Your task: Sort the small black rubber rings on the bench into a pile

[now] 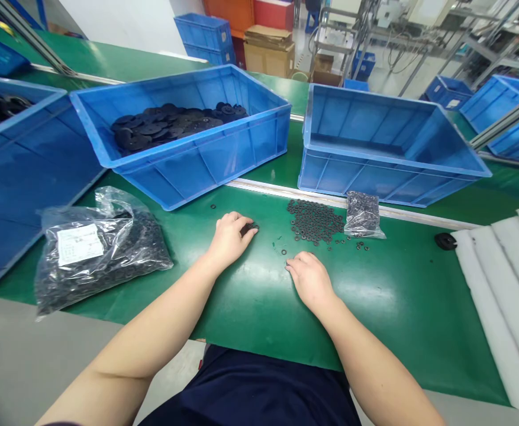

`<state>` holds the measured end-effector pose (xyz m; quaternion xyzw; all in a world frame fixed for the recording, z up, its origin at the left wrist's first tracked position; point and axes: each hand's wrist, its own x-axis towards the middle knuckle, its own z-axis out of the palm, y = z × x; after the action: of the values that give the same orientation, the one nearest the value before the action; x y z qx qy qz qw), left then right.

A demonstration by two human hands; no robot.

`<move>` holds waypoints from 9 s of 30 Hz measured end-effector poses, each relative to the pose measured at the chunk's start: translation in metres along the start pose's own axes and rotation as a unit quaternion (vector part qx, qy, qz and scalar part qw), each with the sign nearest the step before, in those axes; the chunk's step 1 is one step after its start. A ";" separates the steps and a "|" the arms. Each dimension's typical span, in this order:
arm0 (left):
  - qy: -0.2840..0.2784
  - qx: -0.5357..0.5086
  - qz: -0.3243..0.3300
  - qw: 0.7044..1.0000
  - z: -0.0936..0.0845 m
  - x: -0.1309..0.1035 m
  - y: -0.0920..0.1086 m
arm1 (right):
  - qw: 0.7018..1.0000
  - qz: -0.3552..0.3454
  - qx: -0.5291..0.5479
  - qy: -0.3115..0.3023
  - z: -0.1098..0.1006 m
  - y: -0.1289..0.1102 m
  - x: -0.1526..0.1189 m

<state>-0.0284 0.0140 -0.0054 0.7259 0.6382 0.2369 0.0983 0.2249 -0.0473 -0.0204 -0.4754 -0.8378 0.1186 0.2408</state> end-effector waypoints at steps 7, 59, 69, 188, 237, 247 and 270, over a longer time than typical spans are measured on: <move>0.005 -0.028 0.008 1.000 0.003 0.001 -0.002 | 0.999 0.020 0.009 0.040 0.001 0.000 0.005; -0.001 -0.169 0.249 0.954 0.004 -0.017 0.023 | 0.970 0.164 -0.031 0.178 -0.035 0.036 -0.004; -0.103 -0.115 0.326 0.933 0.020 -0.038 0.047 | 0.959 0.230 -0.037 0.162 -0.050 0.069 -0.006; -0.096 -0.058 0.264 0.958 0.012 -0.027 0.041 | 0.960 0.187 -0.135 0.156 -0.061 0.066 -0.010; -0.121 -0.099 0.206 0.966 0.001 -0.019 0.026 | 0.988 0.138 0.074 0.012 0.000 -0.012 0.018; -0.118 -0.106 0.245 0.956 0.007 -0.022 0.033 | 0.981 0.150 0.013 0.121 -0.020 0.016 0.012; -0.060 0.015 -0.024 0.998 -0.022 0.003 -0.019 | 0.991 0.061 -0.118 0.003 -0.011 -0.002 0.000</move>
<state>-0.0555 0.0169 0.0055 0.7245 0.6522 0.1806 0.1311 0.2287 -0.0486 -0.0102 -0.5509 -0.8147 0.0322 0.1783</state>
